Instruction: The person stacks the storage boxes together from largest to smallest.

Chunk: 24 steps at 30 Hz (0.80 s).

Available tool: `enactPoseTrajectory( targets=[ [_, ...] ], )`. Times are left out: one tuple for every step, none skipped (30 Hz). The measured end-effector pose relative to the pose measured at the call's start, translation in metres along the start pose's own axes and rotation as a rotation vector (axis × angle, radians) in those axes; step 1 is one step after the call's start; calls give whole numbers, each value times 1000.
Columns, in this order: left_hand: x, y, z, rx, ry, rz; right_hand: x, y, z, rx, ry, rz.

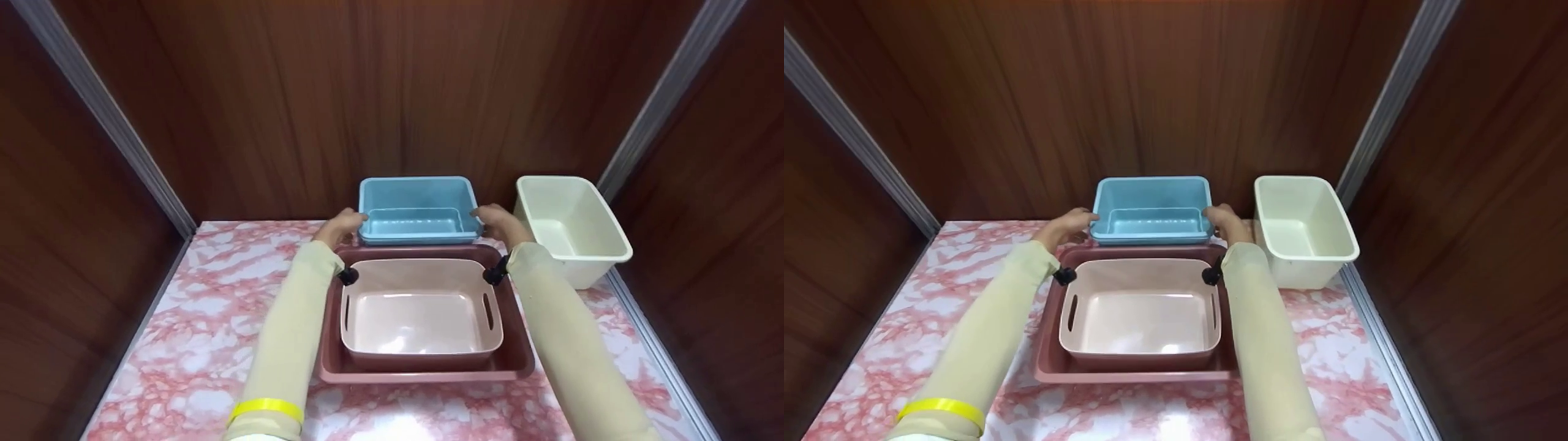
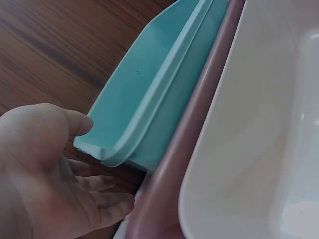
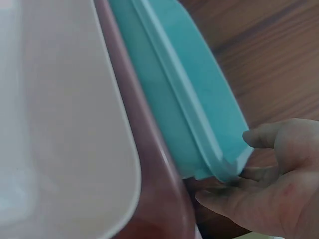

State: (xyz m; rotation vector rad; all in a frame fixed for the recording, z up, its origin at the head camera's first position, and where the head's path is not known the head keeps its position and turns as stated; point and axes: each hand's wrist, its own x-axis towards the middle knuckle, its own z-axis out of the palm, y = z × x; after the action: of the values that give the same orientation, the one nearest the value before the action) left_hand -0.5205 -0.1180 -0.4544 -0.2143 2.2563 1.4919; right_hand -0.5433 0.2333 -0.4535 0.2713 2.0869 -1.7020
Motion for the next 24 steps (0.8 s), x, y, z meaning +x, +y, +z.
enactPoseTrajectory(
  targets=[
    [3, -1, 4, -39, -11, -4, 1, 3, 1, 3, 0, -1],
    [6, -3, 7, -74, -27, -13, 3, 6, 1, 11, 4, -2],
    [10, -5, 10, -114, -47, -25, 4, 8, 2, 16, 4, -4],
    [13, -7, 13, -151, -64, -34, 5, 11, 3, 17, 5, -5],
    [14, -8, 15, -183, -80, -40, 6, 13, 4, 25, 4, -12],
    [17, -10, 18, -213, -87, -44, 7, 15, 6, 39, 5, -19],
    [18, -11, 19, -235, -92, -43, 8, 17, 7, 48, 2, -28],
    [20, -11, 21, -253, -88, -41, 8, 18, 7, 60, -2, -40],
    [21, -11, 22, -264, -81, -36, 8, 19, 8, 67, -2, -52],
    [21, -12, 24, -269, -74, -31, 7, 20, 8, 67, 0, -59],
    [20, -12, 25, -282, -64, -27, 6, 20, 9, 70, 4, -65],
    [19, -12, 26, -297, -53, -23, 5, 20, 9, 70, 13, -65],
    [20, -12, 27, -319, -47, -17, 5, 20, 9, 66, 20, -68],
    [20, -12, 27, -333, -45, -12, 5, 20, 8, 66, 29, -68],
    [20, -12, 28, -354, -49, -5, 4, 19, 8, 63, 40, -67],
    [21, -12, 28, -369, -49, 0, 4, 19, 8, 61, 47, -64],
    [22, -12, 28, -382, -50, 5, 4, 19, 8, 63, 48, -65],
    [23, -12, 27, -399, -53, 10, 4, 19, 8, 62, 49, -68],
    [24, -13, 27, -411, -57, 13, 5, 19, 8, 65, 49, -70],
    [24, -13, 26, -411, -57, 16, 5, 19, 9, 70, 49, -71],
    [24, -13, 26, -417, -59, 19, 5, 19, 9, 71, 48, -73],
    [23, -14, 26, -417, -60, 19, 4, 20, 9, 69, 47, -74],
    [23, -14, 26, -419, -61, 19, 4, 20, 9, 66, 44, -77],
    [22, -15, 26, -427, -64, 18, 4, 21, 9, 63, 44, -77]
  ],
)
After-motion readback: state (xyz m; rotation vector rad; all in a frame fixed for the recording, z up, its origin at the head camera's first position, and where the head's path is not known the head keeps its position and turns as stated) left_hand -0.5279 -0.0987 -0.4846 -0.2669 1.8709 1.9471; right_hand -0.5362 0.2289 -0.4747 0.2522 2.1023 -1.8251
